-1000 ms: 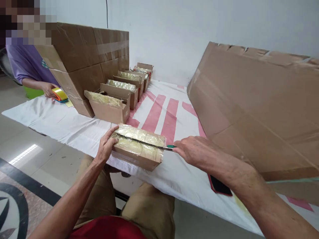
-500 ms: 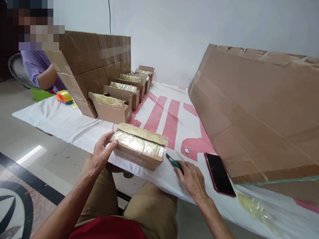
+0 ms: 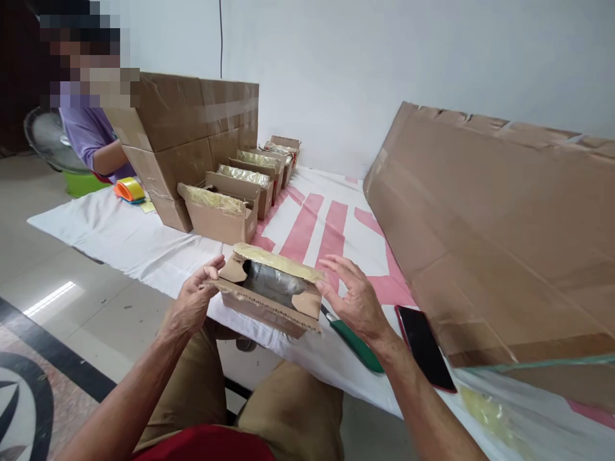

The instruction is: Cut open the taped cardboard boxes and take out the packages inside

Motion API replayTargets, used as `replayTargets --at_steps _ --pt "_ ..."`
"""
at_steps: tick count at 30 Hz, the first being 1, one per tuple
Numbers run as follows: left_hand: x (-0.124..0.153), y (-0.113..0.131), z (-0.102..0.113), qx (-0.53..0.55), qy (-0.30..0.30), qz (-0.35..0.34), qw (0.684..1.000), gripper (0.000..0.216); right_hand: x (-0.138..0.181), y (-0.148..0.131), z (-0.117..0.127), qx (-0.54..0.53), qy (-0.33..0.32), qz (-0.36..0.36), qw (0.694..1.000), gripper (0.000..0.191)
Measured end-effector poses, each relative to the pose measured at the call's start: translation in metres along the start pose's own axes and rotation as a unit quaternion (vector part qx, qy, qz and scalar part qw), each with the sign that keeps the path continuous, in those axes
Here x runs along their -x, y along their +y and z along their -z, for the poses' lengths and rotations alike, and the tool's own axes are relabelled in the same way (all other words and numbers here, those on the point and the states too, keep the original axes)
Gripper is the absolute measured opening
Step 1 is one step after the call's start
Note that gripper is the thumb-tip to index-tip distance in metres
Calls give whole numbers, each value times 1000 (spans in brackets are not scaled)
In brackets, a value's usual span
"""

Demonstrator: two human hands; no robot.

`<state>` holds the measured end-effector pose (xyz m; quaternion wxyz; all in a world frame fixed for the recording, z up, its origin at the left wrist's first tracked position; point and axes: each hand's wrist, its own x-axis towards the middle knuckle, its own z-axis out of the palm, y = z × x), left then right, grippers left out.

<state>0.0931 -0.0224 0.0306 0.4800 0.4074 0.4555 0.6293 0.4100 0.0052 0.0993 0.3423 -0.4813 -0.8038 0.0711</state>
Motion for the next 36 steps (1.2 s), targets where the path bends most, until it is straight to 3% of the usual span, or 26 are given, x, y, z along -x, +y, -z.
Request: replayTargets --at_steps 4,6,10,13,15,18,21,23,28,31,36 --pt "4 0 9 9 -32 0 999 43 -11 0 -6 -31 -103 3 994 36" --pt "4 -1 10 3 -42 -11 999 45 -16 -1 -7 -20 -98 -15 995 31" --pt "2 -5 10 -18 -51 -26 998 47 -36 1 -8 9 -56 -115 992 38" --pt "2 -4 10 -40 -53 -31 997 45 -56 10 -12 109 -87 -163 977 44" --pt "3 -3 10 -50 -57 -35 997 42 -67 14 -14 189 -128 -147 962 45" --pt "4 -1 10 -62 -67 -52 994 32 -73 9 -18 275 -149 -74 947 33" --pt "4 -3 10 -86 -65 -73 992 23 -71 -12 -20 284 -139 -5 949 24" --pt "2 -6 10 -98 -56 -87 990 19 -68 -30 -23 253 -167 28 952 25" --pt "-1 -17 11 -109 -53 -108 987 17 -62 -63 -41 282 -309 -2 908 14" --pt "-1 -22 12 -115 -61 -124 984 17 -63 -68 -50 303 -336 -1 892 13" --pt "-1 -25 13 -134 -65 -143 979 13 -69 -71 -55 294 -348 -44 889 11"
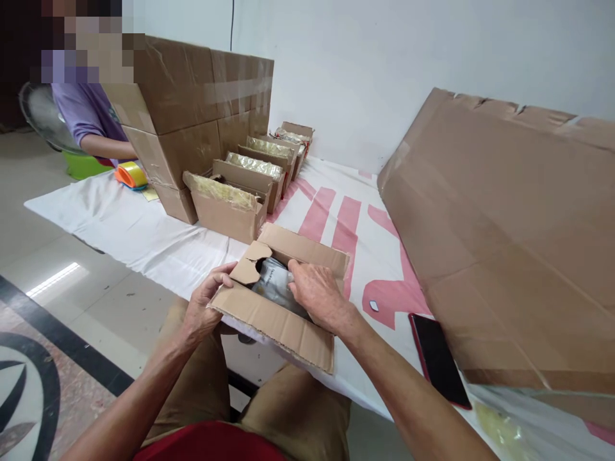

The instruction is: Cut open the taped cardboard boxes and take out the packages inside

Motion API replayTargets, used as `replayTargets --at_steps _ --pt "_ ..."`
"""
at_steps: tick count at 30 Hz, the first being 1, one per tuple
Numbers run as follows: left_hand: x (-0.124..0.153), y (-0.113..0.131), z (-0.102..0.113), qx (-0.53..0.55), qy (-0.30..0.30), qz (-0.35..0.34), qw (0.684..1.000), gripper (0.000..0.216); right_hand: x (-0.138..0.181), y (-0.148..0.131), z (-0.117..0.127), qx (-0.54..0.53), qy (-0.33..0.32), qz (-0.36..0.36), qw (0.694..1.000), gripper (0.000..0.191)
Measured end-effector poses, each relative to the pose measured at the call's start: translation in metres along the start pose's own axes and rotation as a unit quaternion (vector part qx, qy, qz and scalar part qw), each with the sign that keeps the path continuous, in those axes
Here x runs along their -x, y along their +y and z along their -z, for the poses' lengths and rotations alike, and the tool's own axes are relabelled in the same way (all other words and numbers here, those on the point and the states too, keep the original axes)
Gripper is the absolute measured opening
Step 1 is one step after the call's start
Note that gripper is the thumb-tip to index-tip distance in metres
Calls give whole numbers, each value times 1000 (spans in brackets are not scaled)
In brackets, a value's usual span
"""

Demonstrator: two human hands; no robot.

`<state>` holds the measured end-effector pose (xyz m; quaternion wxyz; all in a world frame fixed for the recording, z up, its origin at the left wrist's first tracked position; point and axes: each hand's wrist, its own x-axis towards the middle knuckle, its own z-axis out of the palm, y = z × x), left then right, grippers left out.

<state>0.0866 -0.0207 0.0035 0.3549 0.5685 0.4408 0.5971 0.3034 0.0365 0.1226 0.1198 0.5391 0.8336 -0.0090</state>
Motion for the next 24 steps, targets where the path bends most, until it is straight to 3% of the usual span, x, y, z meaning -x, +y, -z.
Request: replayTargets --at_steps 6,11,13,16,18,20,24 --pt "-5 1 2 -54 -16 -45 997 15 9 -17 5 23 37 45 998 6" --pt "-10 7 3 -66 -56 -56 995 12 17 -8 -3 -138 68 36 987 9" --pt "-11 11 2 -77 -54 -44 995 9 24 2 -3 -230 127 21 965 11" --pt "-13 17 -3 -83 -48 -46 994 6 38 15 7 -336 263 -4 905 13" --pt "-15 21 -9 -78 -38 -62 994 6 47 23 17 -370 347 -27 861 14" --pt "-18 24 -17 -76 -29 -79 994 6 53 29 25 -377 393 -44 838 14" --pt "-23 25 -31 -94 -6 -87 992 11 59 42 27 -352 327 -15 877 16"
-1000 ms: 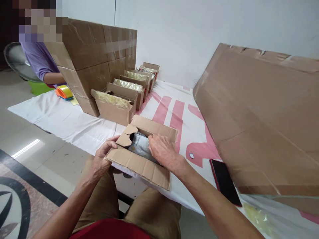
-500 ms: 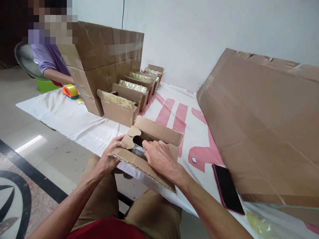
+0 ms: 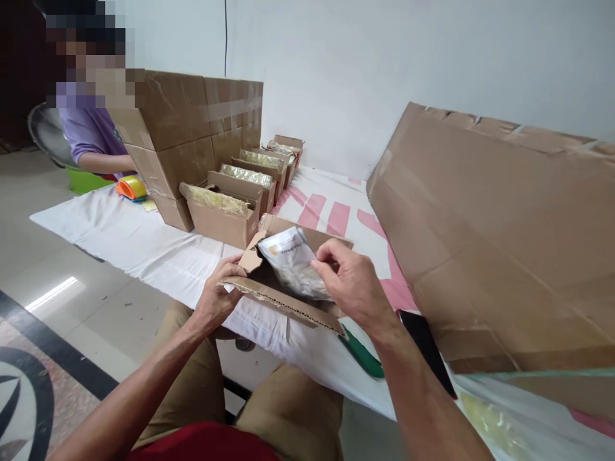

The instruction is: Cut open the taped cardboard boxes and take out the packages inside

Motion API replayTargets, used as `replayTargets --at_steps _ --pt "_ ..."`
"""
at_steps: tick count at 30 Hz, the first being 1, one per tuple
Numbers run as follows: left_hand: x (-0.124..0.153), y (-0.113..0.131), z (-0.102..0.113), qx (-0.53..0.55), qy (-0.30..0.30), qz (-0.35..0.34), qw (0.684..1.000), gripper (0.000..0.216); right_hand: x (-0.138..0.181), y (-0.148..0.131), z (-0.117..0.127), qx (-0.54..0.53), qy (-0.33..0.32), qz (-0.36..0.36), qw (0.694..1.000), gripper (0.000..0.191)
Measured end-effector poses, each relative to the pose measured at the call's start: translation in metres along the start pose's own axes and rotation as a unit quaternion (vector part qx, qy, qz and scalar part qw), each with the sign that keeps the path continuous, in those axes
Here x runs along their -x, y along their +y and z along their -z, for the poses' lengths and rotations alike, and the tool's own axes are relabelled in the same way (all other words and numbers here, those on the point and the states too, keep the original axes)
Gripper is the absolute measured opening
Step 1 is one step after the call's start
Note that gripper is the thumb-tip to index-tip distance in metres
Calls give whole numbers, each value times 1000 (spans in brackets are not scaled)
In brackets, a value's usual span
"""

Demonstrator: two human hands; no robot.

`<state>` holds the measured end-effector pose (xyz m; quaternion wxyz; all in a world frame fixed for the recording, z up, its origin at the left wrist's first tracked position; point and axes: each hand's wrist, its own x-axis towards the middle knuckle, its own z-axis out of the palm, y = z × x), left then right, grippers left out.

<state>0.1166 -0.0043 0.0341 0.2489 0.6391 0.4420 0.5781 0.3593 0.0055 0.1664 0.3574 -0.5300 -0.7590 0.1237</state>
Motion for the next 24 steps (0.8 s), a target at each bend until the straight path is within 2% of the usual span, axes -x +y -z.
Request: replayTargets --at_steps 2,3,6,10,11,13,16,18,21,23,24 --pt "0 -3 -3 -17 0 13 1000 13 2 8 2 2 -30 -1 1000 16" --pt "1 -5 -3 -24 -2 18 1000 13 4 12 3 -7 -13 -7 1000 15" --pt "2 -13 0 -28 -1 27 999 11 6 19 10 -76 133 -41 987 15" --pt "-14 -24 -4 -17 16 34 999 12 6 14 29 -200 338 -31 919 23" --pt "-23 -26 -9 -19 20 31 999 12 7 11 35 -206 374 -15 904 23" --pt "-46 -30 -21 -31 18 30 999 13 13 5 46 -170 415 10 894 20" --pt "-76 -33 -38 -48 -1 48 998 19 27 0 56 -117 430 12 895 17" --pt "-80 -29 -40 -49 3 52 997 41 40 1 56 -127 422 12 897 21" --pt "-54 -12 -24 -21 56 53 997 71 58 5 50 -127 387 4 913 20" --pt "-26 4 -6 55 57 116 990 68 66 6 45 -107 359 16 927 14" --pt "-12 12 3 115 23 171 978 62 67 7 42 -106 342 38 933 12"
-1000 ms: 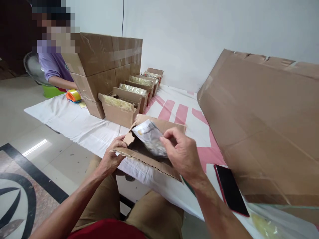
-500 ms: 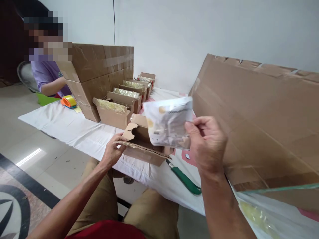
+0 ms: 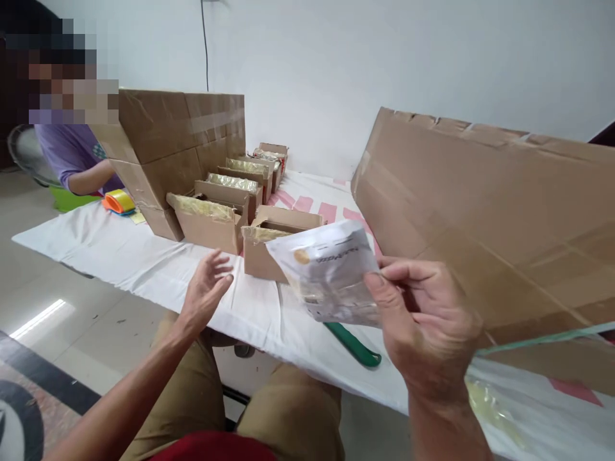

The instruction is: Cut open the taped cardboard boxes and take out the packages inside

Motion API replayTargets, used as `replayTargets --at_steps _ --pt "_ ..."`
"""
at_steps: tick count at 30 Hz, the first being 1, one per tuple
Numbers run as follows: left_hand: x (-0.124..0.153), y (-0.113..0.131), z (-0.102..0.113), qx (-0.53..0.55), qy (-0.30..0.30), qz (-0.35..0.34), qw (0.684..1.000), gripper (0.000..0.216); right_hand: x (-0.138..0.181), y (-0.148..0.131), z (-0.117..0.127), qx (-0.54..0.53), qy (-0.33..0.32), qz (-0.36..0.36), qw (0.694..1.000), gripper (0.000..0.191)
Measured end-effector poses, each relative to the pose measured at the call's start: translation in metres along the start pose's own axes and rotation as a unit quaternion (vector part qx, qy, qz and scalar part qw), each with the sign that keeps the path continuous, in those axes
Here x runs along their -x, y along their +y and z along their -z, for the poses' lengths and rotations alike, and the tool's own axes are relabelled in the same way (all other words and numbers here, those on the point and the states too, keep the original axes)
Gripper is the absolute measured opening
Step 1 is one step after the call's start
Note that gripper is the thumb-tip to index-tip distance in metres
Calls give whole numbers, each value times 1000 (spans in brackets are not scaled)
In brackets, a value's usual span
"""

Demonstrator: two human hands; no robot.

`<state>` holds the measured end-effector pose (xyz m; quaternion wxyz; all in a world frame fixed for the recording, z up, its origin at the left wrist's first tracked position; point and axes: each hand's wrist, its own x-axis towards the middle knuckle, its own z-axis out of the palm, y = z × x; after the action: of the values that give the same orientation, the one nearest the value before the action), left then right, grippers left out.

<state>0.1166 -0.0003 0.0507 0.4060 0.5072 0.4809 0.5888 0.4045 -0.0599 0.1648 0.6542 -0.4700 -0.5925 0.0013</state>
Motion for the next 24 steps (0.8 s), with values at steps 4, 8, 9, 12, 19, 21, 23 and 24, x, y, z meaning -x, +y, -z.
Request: replayTargets --at_steps 4,8,9,12,19,21,23,24 --pt "42 15 8 254 -247 292 889 61 -1 -1 -17 -162 -152 91 971 19" --pt "62 22 -12 415 -369 398 730 65 -2 -7 -41 -270 -316 145 898 11" --pt "68 24 -17 440 -356 403 719 59 0 -8 -44 -271 -341 139 890 7" --pt "83 35 -19 478 -243 376 756 52 18 -2 -42 -240 -317 47 916 4" --pt "84 45 2 343 58 105 932 86 97 15 -25 -343 -275 -230 868 55" --pt "80 39 -1 305 105 33 946 93 111 6 -34 -332 -313 -258 851 69" --pt "76 33 -4 273 112 -4 956 93 114 -5 -48 -284 -315 -290 858 65" --pt "74 32 -4 261 103 -13 960 90 111 -10 -55 -265 -298 -299 867 57"
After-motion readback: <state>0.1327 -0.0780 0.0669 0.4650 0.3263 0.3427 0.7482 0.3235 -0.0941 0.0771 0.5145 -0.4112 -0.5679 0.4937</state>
